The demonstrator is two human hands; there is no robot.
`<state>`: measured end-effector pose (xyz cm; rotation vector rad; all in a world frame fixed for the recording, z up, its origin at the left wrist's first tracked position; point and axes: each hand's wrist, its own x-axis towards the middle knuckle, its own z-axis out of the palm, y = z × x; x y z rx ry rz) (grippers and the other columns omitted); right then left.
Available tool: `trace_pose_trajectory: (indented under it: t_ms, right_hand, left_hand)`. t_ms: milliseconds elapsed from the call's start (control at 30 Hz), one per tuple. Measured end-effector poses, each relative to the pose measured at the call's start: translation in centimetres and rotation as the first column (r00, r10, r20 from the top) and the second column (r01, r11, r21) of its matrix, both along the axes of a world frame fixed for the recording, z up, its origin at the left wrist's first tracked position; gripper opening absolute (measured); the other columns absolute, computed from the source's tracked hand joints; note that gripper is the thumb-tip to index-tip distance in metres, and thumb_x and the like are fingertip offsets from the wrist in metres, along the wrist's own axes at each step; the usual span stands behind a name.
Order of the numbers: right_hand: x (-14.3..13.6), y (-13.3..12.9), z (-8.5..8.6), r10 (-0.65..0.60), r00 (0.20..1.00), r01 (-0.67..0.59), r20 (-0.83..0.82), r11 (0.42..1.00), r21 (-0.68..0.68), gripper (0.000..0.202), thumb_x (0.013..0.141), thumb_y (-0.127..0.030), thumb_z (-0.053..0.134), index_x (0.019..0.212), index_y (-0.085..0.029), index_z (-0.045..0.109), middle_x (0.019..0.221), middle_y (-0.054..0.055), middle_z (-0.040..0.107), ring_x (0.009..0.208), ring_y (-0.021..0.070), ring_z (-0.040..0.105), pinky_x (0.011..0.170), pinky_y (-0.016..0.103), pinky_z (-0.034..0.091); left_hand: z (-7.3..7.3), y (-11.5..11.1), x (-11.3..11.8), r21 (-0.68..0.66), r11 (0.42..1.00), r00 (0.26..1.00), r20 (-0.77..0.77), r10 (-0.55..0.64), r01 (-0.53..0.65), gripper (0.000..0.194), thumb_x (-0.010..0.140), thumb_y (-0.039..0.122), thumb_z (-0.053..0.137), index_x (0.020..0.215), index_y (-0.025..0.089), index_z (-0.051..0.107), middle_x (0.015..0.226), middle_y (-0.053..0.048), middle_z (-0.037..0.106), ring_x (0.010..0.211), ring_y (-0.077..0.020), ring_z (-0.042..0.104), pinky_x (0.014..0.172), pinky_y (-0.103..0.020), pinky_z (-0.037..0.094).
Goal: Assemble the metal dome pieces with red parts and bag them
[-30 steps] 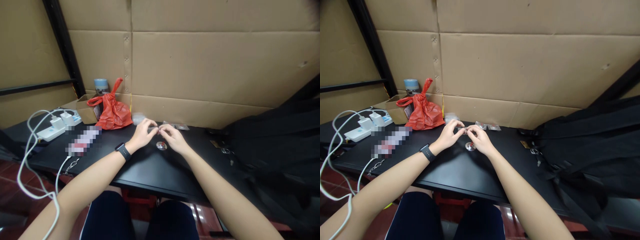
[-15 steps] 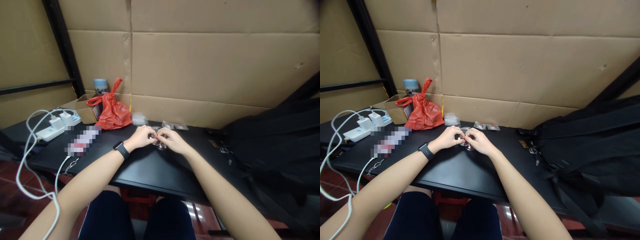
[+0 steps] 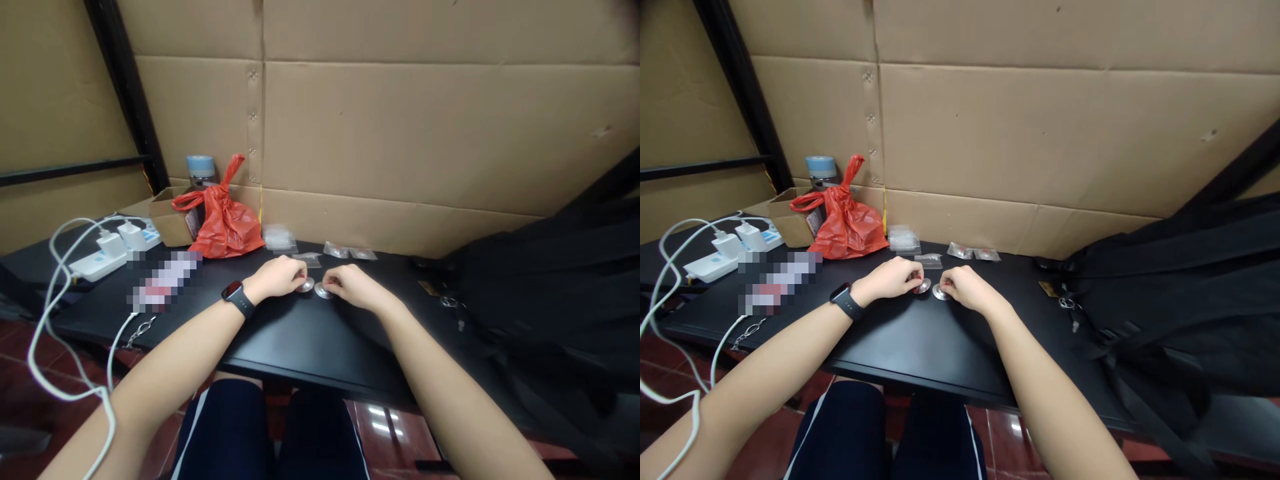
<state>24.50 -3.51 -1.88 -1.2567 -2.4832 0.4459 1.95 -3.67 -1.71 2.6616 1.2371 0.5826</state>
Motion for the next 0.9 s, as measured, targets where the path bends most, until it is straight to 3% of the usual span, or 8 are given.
trace_pose_trajectory:
  t_ms: [133,300,433,567,767,900]
  right_hand:
    - [-0.4,0.3,-0.4,-0.08,0.953,0.04,-0.291,0.989,-0.141,0.014,0.086,-0.026,0.057,0.08,-0.017,0.065,0.07,0.004,0.07,0.063,0.0158,0.064,0.062,0.026,0.047]
    - [-0.9,0.7,-1.0,-0.172,0.723,-0.026,-0.669,0.961,-0.274,0.025,0.079,-0.039,0.069,0.091,-0.017,0.061,0.078,0.003,0.068,0.072,0.0164,0.068,0.063,0.028,0.056]
    - [-1.2,0.1,-0.6,-0.236,0.642,-0.089,-0.73,0.922,-0.377,0.034,0.08,-0.034,0.072,0.11,-0.023,0.06,0.084,0.0,0.066,0.078,0.0172,0.072,0.068,0.031,0.061]
    - [-1.5,-0.3,-0.4,-0.272,0.604,-0.137,-0.749,0.89,-0.434,0.029,0.085,-0.029,0.068,0.113,-0.023,0.065,0.086,0.001,0.065,0.077,0.0173,0.074,0.072,0.033,0.064]
    - [-1.5,-0.2,-0.4,-0.304,0.59,-0.144,-0.748,0.872,-0.468,0.03,0.086,-0.027,0.068,0.114,-0.018,0.069,0.096,0.008,0.073,0.075,0.0183,0.075,0.074,0.033,0.065]
    - [-1.4,-0.2,-0.4,-0.272,0.598,-0.129,-0.754,0.896,-0.425,0.038,0.083,-0.032,0.073,0.118,-0.016,0.068,0.097,0.01,0.075,0.077,0.0188,0.075,0.074,0.031,0.065]
  left_hand:
    - [-0.5,0.4,0.5,-0.067,0.998,0.981,0.194,-0.001,0.014,0.01,0.089,0.023,0.057,0.089,0.019,0.067,0.087,-0.003,0.075,0.078,-0.0162,0.068,0.071,-0.023,0.048]
    - [-0.7,0.3,1.3,-0.127,0.99,0.889,0.458,0.002,0.063,0.015,0.091,0.032,0.059,0.091,0.018,0.066,0.094,-0.003,0.075,0.089,-0.0172,0.07,0.08,-0.025,0.051]
    - [-0.8,0.3,1.7,-0.121,0.993,0.857,0.511,0.06,0.003,0.012,0.09,0.029,0.06,0.089,0.018,0.066,0.095,-0.003,0.075,0.09,-0.0185,0.071,0.082,-0.027,0.052]
    - [-0.8,0.2,1.8,-0.116,0.993,0.849,0.525,0.06,0.002,0.011,0.089,0.027,0.06,0.089,0.018,0.067,0.096,-0.003,0.075,0.09,-0.0184,0.071,0.082,-0.027,0.052]
    - [-0.8,0.2,1.7,-0.145,0.989,0.863,0.496,0.101,-0.032,0.01,0.088,0.027,0.062,0.087,0.019,0.068,0.094,-0.003,0.076,0.091,-0.0198,0.072,0.083,-0.027,0.053]
    - [-1.0,0.4,1.6,-0.173,0.985,0.843,0.527,0.105,-0.014,0.012,0.089,0.029,0.06,0.089,0.02,0.068,0.093,-0.003,0.076,0.091,-0.019,0.073,0.081,-0.025,0.053]
